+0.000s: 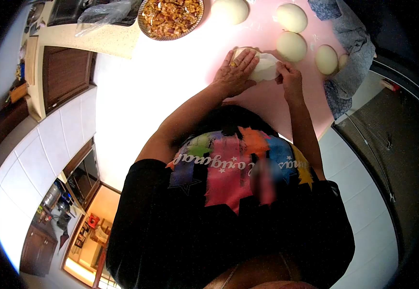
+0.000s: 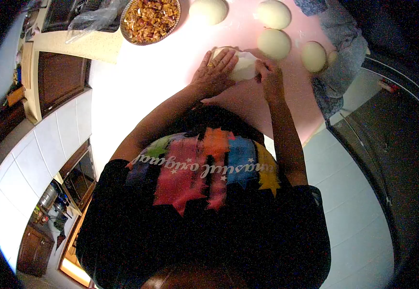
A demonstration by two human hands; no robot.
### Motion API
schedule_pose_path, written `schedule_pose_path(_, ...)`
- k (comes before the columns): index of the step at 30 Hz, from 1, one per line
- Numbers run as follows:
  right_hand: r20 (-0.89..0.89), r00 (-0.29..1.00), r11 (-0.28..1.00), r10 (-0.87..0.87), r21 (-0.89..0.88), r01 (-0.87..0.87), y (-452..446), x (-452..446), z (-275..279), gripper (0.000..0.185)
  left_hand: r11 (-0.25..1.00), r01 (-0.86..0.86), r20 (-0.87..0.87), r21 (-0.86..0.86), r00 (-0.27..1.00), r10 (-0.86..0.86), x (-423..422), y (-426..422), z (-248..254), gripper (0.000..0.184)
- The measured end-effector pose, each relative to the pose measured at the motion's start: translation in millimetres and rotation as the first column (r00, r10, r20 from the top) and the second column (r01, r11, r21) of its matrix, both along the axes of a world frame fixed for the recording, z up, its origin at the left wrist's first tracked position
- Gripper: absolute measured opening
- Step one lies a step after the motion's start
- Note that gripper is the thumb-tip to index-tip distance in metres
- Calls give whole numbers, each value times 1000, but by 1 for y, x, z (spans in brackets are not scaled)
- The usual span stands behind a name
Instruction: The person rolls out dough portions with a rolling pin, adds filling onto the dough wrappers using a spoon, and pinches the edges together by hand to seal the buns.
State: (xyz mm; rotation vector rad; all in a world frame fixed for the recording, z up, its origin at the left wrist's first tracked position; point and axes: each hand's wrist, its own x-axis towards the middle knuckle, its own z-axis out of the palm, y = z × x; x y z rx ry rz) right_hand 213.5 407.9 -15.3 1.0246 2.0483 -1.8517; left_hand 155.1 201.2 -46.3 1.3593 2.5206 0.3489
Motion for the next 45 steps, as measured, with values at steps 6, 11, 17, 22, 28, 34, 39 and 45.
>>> schedule_pose_path(6,-15,956,946,293,151,-288,-15,9,10,30,996,-58,77,64,996,53,2,-1,1,76)
schedule_pose_path(11,7,973,949,233,219,-229,-29,13,-4,26,982,-62,-27,181,997,68,13,7,-2,73)
schedule_pose_path(17,-7,928,856,372,388,-341,-3,-8,17,23,999,13,-60,37,998,-11,7,12,0,74)
schedule_pose_path(22,87,951,900,296,306,-309,19,-25,38,24,1000,20,-36,1,999,-20,8,19,15,74)
schedule_pose_path(28,-160,982,960,104,273,-57,64,-45,16,27,997,35,-108,69,994,-28,8,22,6,71)
schedule_pose_path(34,-403,914,998,37,66,-12,94,-114,78,32,994,16,80,105,996,-25,5,18,5,72)
schedule_pose_path(39,-433,886,916,167,401,23,90,-139,55,43,981,-9,7,195,1000,8,6,25,-1,71)
schedule_pose_path(45,-383,901,930,201,363,-53,65,-61,44,38,938,-50,-65,344,995,77,8,45,17,59)
